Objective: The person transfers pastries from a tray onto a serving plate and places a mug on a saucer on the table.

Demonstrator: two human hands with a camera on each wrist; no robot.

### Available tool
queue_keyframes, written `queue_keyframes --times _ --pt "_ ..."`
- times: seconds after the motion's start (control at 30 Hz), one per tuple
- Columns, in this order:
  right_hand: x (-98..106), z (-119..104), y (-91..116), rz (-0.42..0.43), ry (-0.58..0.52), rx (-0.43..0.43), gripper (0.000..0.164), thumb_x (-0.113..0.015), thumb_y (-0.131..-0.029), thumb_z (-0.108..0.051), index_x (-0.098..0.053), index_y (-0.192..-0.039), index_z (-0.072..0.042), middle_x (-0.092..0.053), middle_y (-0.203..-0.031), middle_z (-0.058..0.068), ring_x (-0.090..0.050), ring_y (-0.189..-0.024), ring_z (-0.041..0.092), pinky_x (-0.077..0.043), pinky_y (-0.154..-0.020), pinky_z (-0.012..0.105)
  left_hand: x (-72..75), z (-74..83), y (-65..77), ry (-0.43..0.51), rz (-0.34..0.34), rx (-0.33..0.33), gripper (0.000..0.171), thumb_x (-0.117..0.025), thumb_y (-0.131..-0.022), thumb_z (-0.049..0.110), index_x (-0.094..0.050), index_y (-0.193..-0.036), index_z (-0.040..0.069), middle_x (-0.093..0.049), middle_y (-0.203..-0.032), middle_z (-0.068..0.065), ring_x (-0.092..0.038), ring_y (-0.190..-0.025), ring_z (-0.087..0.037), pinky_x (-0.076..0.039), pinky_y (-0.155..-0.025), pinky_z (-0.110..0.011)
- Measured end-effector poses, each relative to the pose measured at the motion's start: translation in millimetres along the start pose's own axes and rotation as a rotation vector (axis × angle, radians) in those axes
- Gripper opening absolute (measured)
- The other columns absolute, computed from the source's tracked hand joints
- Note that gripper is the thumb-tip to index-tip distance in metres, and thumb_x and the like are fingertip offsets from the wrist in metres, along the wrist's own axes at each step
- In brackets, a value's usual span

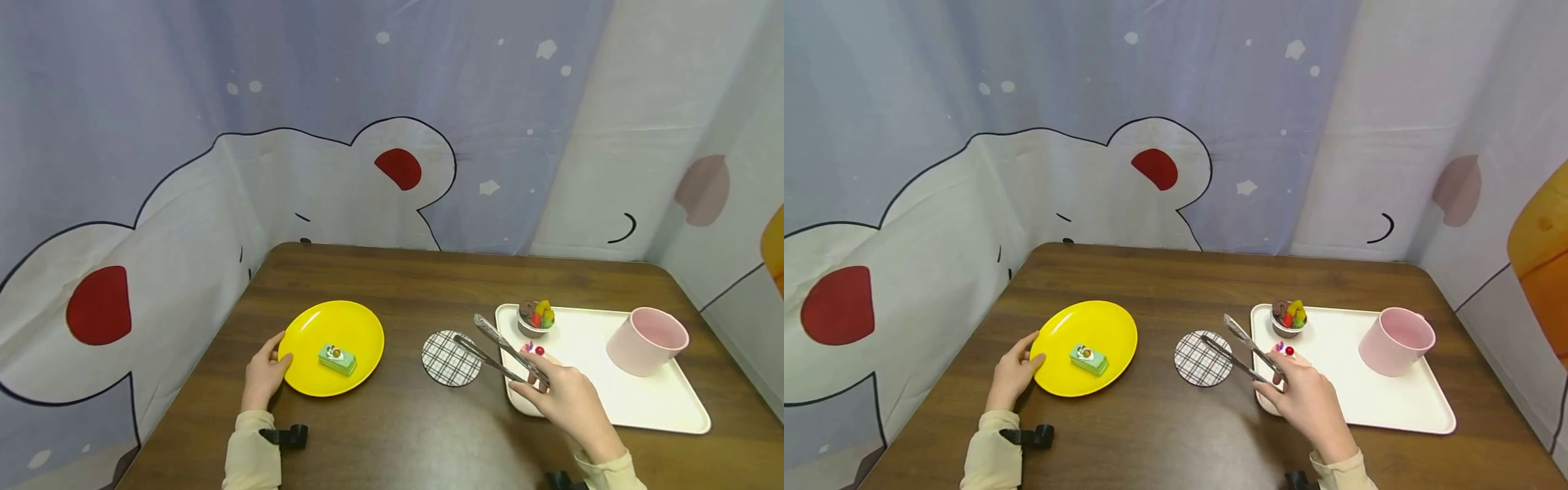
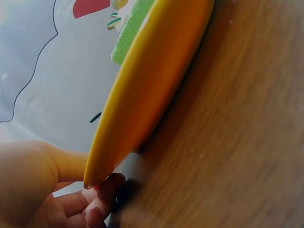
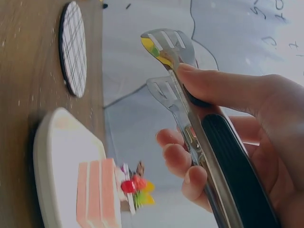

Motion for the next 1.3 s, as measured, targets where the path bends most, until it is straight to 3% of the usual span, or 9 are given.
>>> queue_keyframes --times 0.3,0.57,0.83,1.3 --pt "15.9 19.0 13.3 0.002 0.063 -0.084 0.044 -0.086 -0.065 -0.025 -0.071 -0.104 -0.012 -0.047 -0.055 -0.014 -0.036 -0.051 -0.001 -0.031 -0.048 0.025 -0.7 -2.0 0.2 0.006 -0.004 0.011 0.054 -0.054 -0.096 0.016 -0.039 -0.147 0.007 -0.056 -0.103 -0.019 -0.053 -0.083 -0.023 -0.042 -0.071 -0.027" --pt "26.7 39.3 25.6 -0.021 0.071 -0.16 0.042 -0.084 -0.068 -0.027 -0.07 -0.104 -0.012 -0.055 -0.062 -0.014 -0.037 -0.053 -0.006 -0.031 -0.049 0.025 -2.5 -4.8 0.7 0.014 -0.013 0.021 0.054 -0.054 -0.096 0.016 -0.038 -0.148 0.007 -0.053 -0.1 -0.017 -0.049 -0.082 -0.022 -0.04 -0.07 -0.028" --pt "35.0 56.4 39.9 -0.021 0.075 -0.218 0.037 -0.084 -0.068 -0.027 -0.069 -0.098 -0.013 -0.053 -0.062 -0.014 -0.038 -0.055 -0.005 -0.032 -0.051 0.026 -2.6 -3.5 -1.7 0.016 -0.012 0.013 0.054 -0.053 -0.097 0.016 -0.037 -0.148 0.007 -0.053 -0.1 -0.017 -0.05 -0.082 -0.022 -0.04 -0.07 -0.027" --pt "33.1 75.8 55.6 -0.072 0.101 -0.266 0.043 -0.084 -0.069 -0.028 -0.069 -0.102 -0.005 -0.06 -0.065 -0.004 -0.049 -0.057 0.014 -0.037 -0.051 0.036 -1.7 -3.7 -1.0 0.007 0.003 0.014 0.054 -0.054 -0.096 0.015 -0.039 -0.147 0.007 -0.055 -0.102 -0.018 -0.052 -0.083 -0.022 -0.041 -0.071 -0.026"
Point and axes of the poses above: each hand's wrist, its own y-axis away from the middle knuckle, its own x-axis out of the back of the hand, z = x × y, the point moved 4 cm from there along -y, towards the middle knuckle
